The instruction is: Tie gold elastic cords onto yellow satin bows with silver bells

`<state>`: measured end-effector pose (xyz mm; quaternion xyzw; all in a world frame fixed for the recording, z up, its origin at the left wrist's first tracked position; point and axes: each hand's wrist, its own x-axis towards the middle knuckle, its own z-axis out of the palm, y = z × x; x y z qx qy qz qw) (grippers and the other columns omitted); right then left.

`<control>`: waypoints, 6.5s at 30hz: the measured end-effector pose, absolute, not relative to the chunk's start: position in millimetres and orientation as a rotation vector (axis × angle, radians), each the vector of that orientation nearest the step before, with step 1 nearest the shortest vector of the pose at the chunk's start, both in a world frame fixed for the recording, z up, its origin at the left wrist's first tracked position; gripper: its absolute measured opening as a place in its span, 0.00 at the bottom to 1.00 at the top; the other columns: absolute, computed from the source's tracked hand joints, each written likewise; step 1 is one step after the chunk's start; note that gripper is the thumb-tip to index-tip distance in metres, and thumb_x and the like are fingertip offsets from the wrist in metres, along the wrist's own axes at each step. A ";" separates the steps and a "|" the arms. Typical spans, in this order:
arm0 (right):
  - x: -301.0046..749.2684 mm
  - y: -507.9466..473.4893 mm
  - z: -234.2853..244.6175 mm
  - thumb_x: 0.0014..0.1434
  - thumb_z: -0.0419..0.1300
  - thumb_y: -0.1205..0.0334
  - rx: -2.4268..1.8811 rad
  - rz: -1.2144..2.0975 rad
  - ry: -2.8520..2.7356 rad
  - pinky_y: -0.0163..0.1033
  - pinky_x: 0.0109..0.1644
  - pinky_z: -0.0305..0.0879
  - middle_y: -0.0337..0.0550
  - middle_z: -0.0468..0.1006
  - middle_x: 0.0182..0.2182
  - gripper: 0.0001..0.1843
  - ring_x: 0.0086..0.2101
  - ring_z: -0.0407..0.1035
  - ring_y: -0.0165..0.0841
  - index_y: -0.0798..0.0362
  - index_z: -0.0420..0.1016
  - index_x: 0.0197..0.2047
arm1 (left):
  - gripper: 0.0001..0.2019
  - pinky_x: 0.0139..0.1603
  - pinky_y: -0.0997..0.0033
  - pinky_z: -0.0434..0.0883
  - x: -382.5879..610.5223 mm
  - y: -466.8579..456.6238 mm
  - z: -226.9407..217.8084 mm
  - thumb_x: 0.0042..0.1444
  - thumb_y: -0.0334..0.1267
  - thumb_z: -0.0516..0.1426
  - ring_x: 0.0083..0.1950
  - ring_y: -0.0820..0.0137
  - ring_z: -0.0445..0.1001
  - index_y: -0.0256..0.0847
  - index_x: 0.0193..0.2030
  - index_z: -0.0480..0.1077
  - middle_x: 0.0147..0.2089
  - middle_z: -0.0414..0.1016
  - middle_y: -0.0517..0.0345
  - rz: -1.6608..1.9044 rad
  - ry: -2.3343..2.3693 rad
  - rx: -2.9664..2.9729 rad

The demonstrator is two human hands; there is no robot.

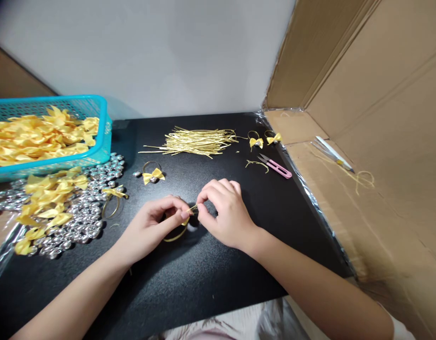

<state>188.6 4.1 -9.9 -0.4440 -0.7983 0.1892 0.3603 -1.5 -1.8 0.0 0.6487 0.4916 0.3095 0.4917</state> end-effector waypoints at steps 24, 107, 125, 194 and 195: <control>189.0 -0.4 -10.6 0.55 0.62 0.67 -1.036 0.432 -1.916 0.43 0.46 0.58 0.38 0.76 0.30 0.03 0.35 0.69 0.33 0.52 0.72 0.31 | 0.08 0.32 0.76 0.63 0.4 -0.1 1.7 0.53 0.39 0.59 0.29 0.75 0.67 0.37 0.27 0.73 0.26 0.73 0.62 0.754 1.124 1.283; 200.7 15.0 -12.1 0.52 0.69 0.57 -0.528 1.981 -1.238 0.37 0.36 0.55 0.37 0.67 0.23 0.15 0.28 0.61 0.29 0.55 0.72 0.22 | 0.06 0.24 0.76 0.60 1.8 -1.7 9.3 0.43 0.36 0.58 0.22 0.76 0.62 0.38 0.20 0.72 0.19 0.66 0.63 0.773 1.186 1.285; 200.1 13.8 -14.0 0.54 0.67 0.60 -0.389 1.974 -1.351 0.37 0.35 0.56 0.36 0.67 0.23 0.15 0.27 0.60 0.28 0.55 0.69 0.22 | 0.07 0.37 0.69 0.63 1.0 -5.0 7.4 0.48 0.30 0.58 0.33 0.67 0.67 0.42 0.22 0.74 0.23 0.76 0.60 0.876 1.233 1.853; 185.9 -0.2 -6.9 0.59 0.56 0.70 -1.042 0.939 -1.832 0.41 0.45 0.63 0.40 0.76 0.30 0.08 0.35 0.69 0.32 0.52 0.68 0.29 | 0.07 0.35 0.71 0.63 -4.5 -3.4 5.4 0.54 0.33 0.54 0.30 0.71 0.69 0.40 0.27 0.69 0.24 0.75 0.63 0.697 0.965 1.008; 186.4 0.6 -7.0 0.59 0.56 0.69 -1.044 1.000 -1.802 0.41 0.45 0.64 0.40 0.75 0.31 0.07 0.35 0.69 0.32 0.52 0.68 0.29 | 0.07 0.35 0.71 0.63 -4.8 -3.3 5.3 0.54 0.33 0.54 0.30 0.71 0.69 0.40 0.27 0.69 0.24 0.75 0.63 0.693 0.965 1.007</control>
